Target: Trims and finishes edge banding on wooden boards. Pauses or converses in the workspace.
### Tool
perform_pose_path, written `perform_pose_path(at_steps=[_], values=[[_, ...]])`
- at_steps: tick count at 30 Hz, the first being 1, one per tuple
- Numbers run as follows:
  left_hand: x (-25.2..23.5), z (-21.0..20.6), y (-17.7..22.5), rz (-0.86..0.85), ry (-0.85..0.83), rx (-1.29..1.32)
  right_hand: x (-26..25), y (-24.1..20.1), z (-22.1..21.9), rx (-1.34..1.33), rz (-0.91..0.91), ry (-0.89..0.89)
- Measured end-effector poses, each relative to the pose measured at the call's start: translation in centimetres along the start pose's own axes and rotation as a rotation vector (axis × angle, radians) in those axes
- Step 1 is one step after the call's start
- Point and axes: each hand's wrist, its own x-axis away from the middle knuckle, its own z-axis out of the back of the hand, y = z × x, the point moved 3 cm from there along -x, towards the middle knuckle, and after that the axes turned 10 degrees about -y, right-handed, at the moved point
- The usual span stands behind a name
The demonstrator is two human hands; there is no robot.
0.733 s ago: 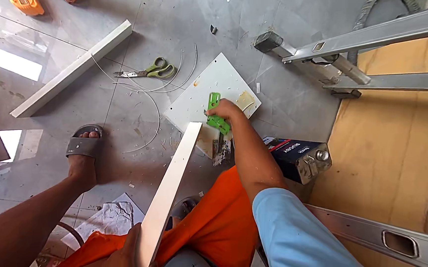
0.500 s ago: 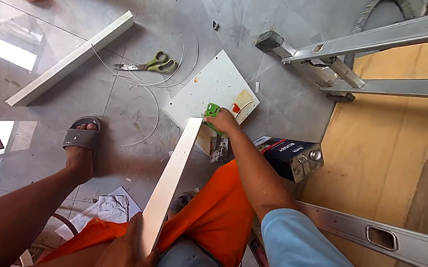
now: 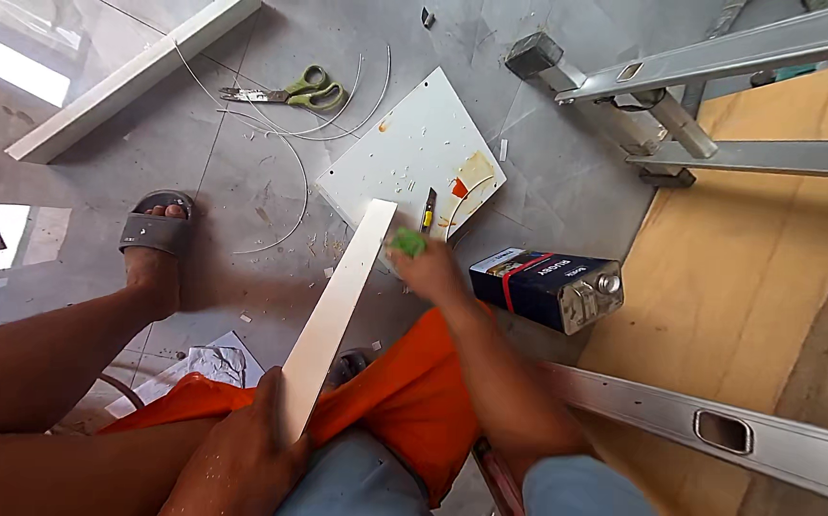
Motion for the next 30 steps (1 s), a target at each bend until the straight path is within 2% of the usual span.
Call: perform_pose_path(at_steps=[2,4,7,9,11,12,14,16,17,19,21,23,25,27,28,30], values=[[-0.1,-0.1,0.2,0.015,0.0,-0.013,-5.0,1.0,1.3,0.051,-0.084,0.055],[-0.1,-0.1,0.3,0.023,0.009,-0.021,-5.6,0.8,0.3,0.068,-0.079,0.059],[0.1,-0.1,0.6,0.026,0.024,-0.055,1.6,-1.0,-4.3,0.04,0.069,0.031],[0.1,-0.2,0.7,0.027,0.027,-0.069,7.6,-2.1,-7.3,-0.027,0.304,-0.022],[0.2,-0.1,0.7,0.018,0.034,-0.06,11.2,-3.1,-8.6,-0.151,0.532,-0.067],[0.2,-0.1,0.7,0.013,0.035,-0.051,11.6,-3.3,-8.4,-0.191,0.535,-0.126],[0.2,0.0,0.7,0.024,0.021,-0.042,9.7,-3.4,-6.7,-0.236,0.302,-0.347],[0.1,0.0,0.6,0.041,0.008,-0.056,4.9,-2.0,-5.1,-0.309,0.114,-0.518],[0.1,0.0,0.4,0.045,0.008,-0.064,2.3,-0.7,-4.6,-0.368,0.088,-0.512],[0.0,-0.1,0.2,0.046,0.023,-0.078,-2.9,2.0,-2.7,-0.421,-0.006,-0.381],[0.1,-0.1,0.2,0.054,0.016,-0.078,-7.3,4.3,0.0,-0.287,-0.17,-0.172],[0.1,0.0,0.2,0.06,0.012,-0.075,-9.2,4.8,1.7,-0.124,-0.251,-0.052],[0.1,-0.1,0.2,0.048,0.02,-0.078,-8.1,3.2,1.3,-0.025,-0.253,-0.022],[0.1,-0.2,0.3,0.039,0.017,-0.074,-4.6,0.7,-0.4,0.034,-0.209,-0.011],[0.1,-0.2,0.3,0.042,0.013,-0.071,-2.0,-0.7,-1.8,0.058,-0.14,-0.012],[0.2,-0.3,0.1,0.043,0.029,-0.073,4.2,-3.0,-5.5,0.073,0.108,-0.039]])
